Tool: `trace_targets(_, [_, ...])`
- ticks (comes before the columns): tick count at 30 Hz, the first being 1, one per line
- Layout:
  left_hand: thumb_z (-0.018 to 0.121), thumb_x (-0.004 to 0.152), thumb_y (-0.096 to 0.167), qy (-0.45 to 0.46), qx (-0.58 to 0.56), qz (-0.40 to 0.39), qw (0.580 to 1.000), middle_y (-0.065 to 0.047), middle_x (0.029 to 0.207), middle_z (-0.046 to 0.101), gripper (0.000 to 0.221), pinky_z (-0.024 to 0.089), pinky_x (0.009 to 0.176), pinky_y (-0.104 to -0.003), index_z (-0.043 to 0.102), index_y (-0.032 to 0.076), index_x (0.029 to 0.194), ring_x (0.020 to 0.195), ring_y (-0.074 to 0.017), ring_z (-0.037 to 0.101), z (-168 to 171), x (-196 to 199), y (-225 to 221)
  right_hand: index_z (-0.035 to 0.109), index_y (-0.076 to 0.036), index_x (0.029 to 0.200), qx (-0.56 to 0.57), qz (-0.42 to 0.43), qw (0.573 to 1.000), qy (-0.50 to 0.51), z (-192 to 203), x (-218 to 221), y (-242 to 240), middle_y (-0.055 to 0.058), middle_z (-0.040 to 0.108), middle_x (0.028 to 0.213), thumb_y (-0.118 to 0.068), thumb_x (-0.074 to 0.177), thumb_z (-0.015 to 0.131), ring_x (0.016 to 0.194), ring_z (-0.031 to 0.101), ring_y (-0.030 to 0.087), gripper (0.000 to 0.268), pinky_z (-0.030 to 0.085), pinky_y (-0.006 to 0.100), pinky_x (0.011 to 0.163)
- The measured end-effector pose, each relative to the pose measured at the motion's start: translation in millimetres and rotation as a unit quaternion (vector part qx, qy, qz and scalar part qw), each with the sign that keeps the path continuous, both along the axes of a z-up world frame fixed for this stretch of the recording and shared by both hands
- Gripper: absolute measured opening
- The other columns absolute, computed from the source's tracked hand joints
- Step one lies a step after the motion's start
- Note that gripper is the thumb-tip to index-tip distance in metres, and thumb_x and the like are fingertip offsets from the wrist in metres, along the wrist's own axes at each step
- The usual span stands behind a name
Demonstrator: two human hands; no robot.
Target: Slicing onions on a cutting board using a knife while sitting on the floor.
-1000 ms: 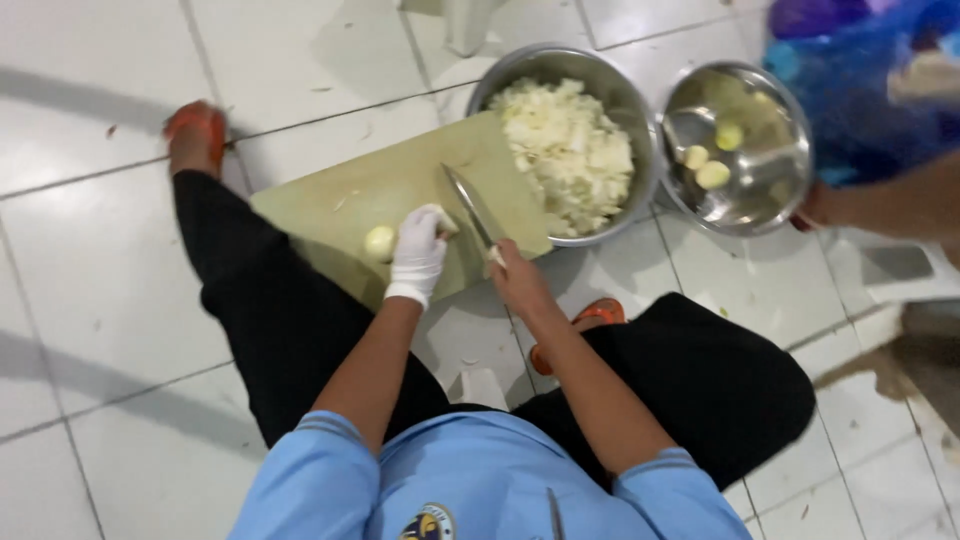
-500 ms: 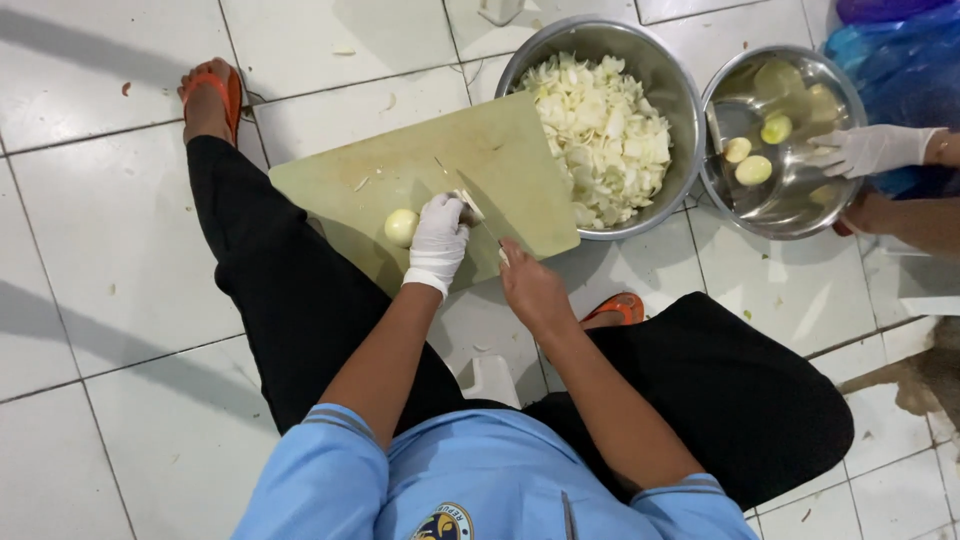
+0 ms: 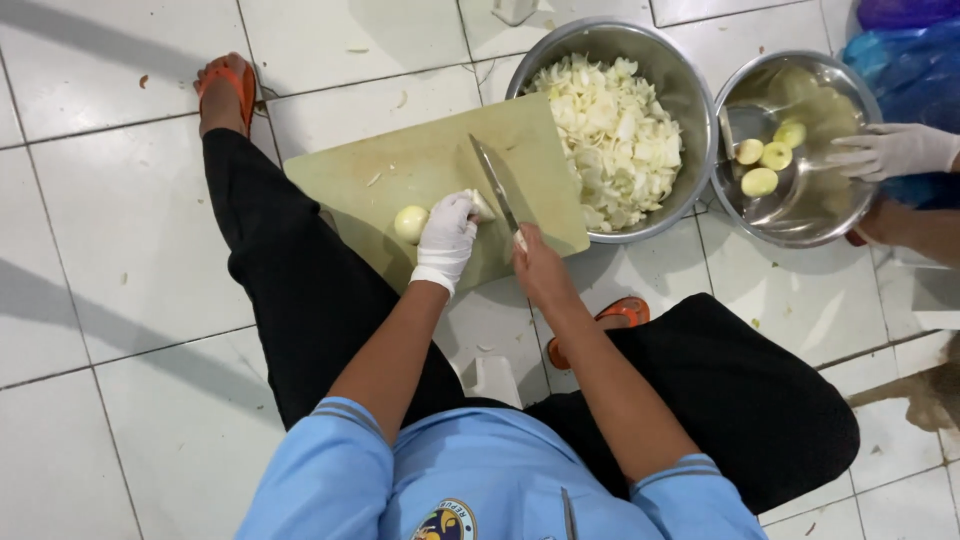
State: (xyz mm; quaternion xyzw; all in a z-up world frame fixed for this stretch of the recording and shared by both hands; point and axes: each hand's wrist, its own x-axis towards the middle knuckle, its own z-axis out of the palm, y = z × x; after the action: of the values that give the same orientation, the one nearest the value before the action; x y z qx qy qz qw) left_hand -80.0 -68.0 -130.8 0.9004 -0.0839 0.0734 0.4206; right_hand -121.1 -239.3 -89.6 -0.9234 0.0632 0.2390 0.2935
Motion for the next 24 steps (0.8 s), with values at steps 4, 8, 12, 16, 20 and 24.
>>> trace_targets(4, [0.063,0.074,0.009,0.007,0.027,0.004,1.0,-0.003,0.093,0.057,0.015,0.048,0.082,-0.034,0.055,0.019,0.083,0.092,-0.0245,0.059,18,-4,2,0.038,-0.019,0.135,-0.072,0.081,0.994,-0.028,20,-12,7,0.022,0.061,0.112,-0.037,0.095,0.032,0.097,0.062,0.04,0.044,0.049,0.051,0.083])
trace_targets(8, [0.062,0.071,0.008,0.004,0.029,0.004,1.0,-0.005,0.09,0.055,0.016,0.049,0.08,-0.036,0.054,0.016,0.082,0.089,-0.0275,0.058,17,-1,0,0.044,-0.019,0.134,-0.136,0.121,0.976,-0.119,27,-15,19,0.015,0.066,0.1,-0.03,0.097,0.033,0.085,0.066,0.03,0.04,0.054,0.041,0.073])
trace_targets(12, [0.063,0.073,0.01,0.007,0.017,0.004,1.0,-0.006,0.089,0.055,0.013,0.049,0.077,-0.036,0.054,0.016,0.081,0.087,-0.0285,0.058,22,-2,0,0.051,-0.018,0.128,-0.255,0.17,0.917,-0.256,22,-19,24,0.006,0.063,0.072,-0.026,0.096,0.041,0.061,0.066,0.02,0.034,0.056,0.032,0.053])
trace_targets(16, [0.066,0.073,0.011,-0.005,0.003,0.001,1.0,-0.004,0.095,0.056,0.015,0.049,0.078,-0.036,0.053,0.015,0.082,0.09,-0.0274,0.058,17,3,2,0.052,-0.018,0.126,-0.281,0.171,0.885,-0.329,-30,1,8,0.004,0.06,0.064,-0.022,0.093,0.045,0.054,0.063,0.019,0.034,0.054,0.034,0.045])
trace_targets(20, [0.065,0.074,0.011,-0.005,0.008,0.009,1.0,-0.005,0.094,0.057,0.014,0.049,0.078,-0.036,0.054,0.015,0.081,0.09,-0.0282,0.059,9,-1,0,0.031,-0.032,0.137,-0.012,-0.029,0.998,0.057,-6,4,-1,0.015,0.057,0.12,-0.039,0.095,0.039,0.112,0.056,0.033,0.043,0.046,0.048,0.091])
trace_targets(24, [0.064,0.071,0.01,0.014,0.041,0.003,0.999,-0.006,0.087,0.055,0.015,0.049,0.076,-0.037,0.054,0.015,0.081,0.085,-0.028,0.058,19,-1,1,0.035,-0.026,0.14,-0.035,0.019,0.998,0.046,30,-9,7,0.014,0.053,0.13,-0.041,0.094,0.035,0.114,0.054,0.035,0.047,0.044,0.049,0.096])
